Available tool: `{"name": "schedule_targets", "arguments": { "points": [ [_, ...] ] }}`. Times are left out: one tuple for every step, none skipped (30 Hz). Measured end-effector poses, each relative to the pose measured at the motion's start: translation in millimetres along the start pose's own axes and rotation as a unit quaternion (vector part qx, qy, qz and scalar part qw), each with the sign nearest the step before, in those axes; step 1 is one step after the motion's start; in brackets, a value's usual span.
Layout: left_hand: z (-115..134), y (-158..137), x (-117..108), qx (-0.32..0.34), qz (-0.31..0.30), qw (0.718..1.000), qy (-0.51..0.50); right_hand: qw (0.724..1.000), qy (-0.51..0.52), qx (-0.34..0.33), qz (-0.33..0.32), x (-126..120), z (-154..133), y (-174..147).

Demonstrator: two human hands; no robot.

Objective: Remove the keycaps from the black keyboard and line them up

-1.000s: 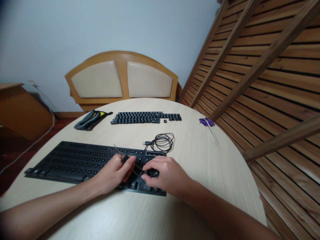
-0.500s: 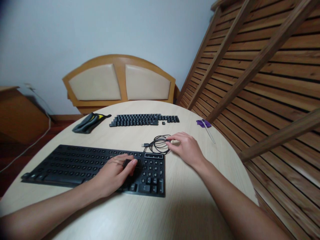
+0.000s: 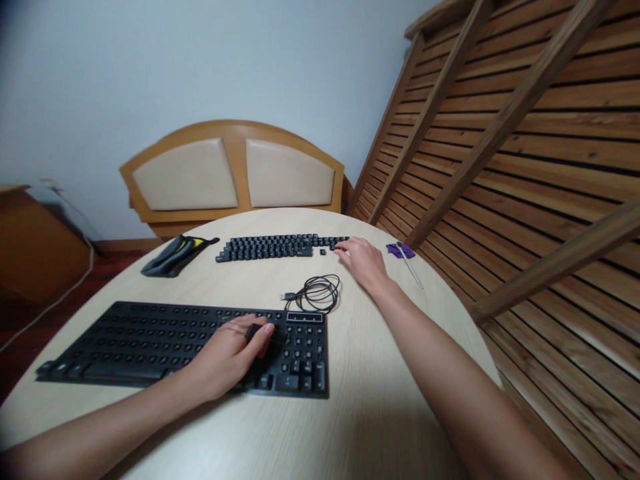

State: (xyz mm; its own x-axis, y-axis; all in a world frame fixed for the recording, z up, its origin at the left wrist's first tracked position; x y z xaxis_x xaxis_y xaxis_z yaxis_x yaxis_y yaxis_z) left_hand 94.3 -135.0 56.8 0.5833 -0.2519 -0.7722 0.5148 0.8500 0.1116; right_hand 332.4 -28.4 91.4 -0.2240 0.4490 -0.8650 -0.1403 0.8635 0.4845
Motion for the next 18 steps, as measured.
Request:
{"name": "schedule_targets", "arguments": {
  "points": [
    [0,0,0,-0.001,-0.001,1.000,-0.004,1.000,0.000,0.012,0.004,5,4,2],
    [0,0,0,-0.002,0.001,1.000,-0.008,1.000,0.001,0.024,0.007,10,9,3],
    [0,0,0,-0.004,0.002,1.000,-0.012,0.999,0.001,0.036,0.009,16,13,3],
    [0,0,0,-0.004,0.003,1.000,-0.014,0.999,0.003,0.045,0.008,21,16,3],
    [0,0,-1,-0.005,0.004,1.000,-0.014,0.999,0.004,0.052,0.006,27,19,2],
    [0,0,-1,-0.003,0.004,1.000,-0.012,0.998,0.006,0.057,0.002,31,21,1],
    [0,0,0,-0.001,0.004,1.000,-0.008,0.998,0.007,0.059,-0.002,35,22,1],
    [0,0,0,0.000,0.003,1.000,-0.005,0.998,0.008,0.061,-0.006,39,23,1],
    [0,0,0,-0.001,0.001,1.000,-0.002,0.998,0.009,0.062,-0.010,41,24,1],
    [0,0,0,-0.002,0.000,1.000,-0.001,0.998,0.010,0.064,-0.013,43,24,1],
    [0,-1,1,-0.003,-0.001,1.000,-0.002,0.998,0.010,0.065,-0.015,44,25,1],
    [0,-1,1,-0.004,-0.003,1.000,-0.003,0.998,0.010,0.067,-0.016,45,25,2],
    [0,-1,1,-0.006,-0.003,1.000,-0.004,0.997,0.010,0.069,-0.017,46,26,2],
    [0,-1,1,-0.007,-0.003,1.000,-0.006,0.997,0.010,0.071,-0.018,46,26,3],
    [0,-1,1,-0.009,-0.002,1.000,-0.008,0.997,0.011,0.073,-0.018,47,26,3],
    [0,-1,1,-0.011,-0.002,1.000,-0.010,0.997,0.011,0.075,-0.018,48,26,3],
    [0,-1,0,-0.012,-0.001,1.000,-0.012,0.997,0.012,0.077,-0.019,48,27,4],
    [0,-1,0,-0.013,0.000,1.000,-0.012,0.997,0.013,0.079,-0.019,49,27,4]
  ]
}}
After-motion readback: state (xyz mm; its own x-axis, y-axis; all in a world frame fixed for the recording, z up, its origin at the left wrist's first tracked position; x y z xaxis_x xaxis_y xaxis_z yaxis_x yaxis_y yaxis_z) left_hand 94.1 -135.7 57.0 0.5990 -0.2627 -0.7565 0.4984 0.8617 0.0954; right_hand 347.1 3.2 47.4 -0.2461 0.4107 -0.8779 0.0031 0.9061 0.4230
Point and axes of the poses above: each hand's wrist, its own y-axis towards the middle knuckle, its own x-axis out of the palm, z = x × y, the point moved 10 cm from there along y, towards the middle knuckle, and after that the axes turned 3 degrees about -x, right-handed, at the moved point
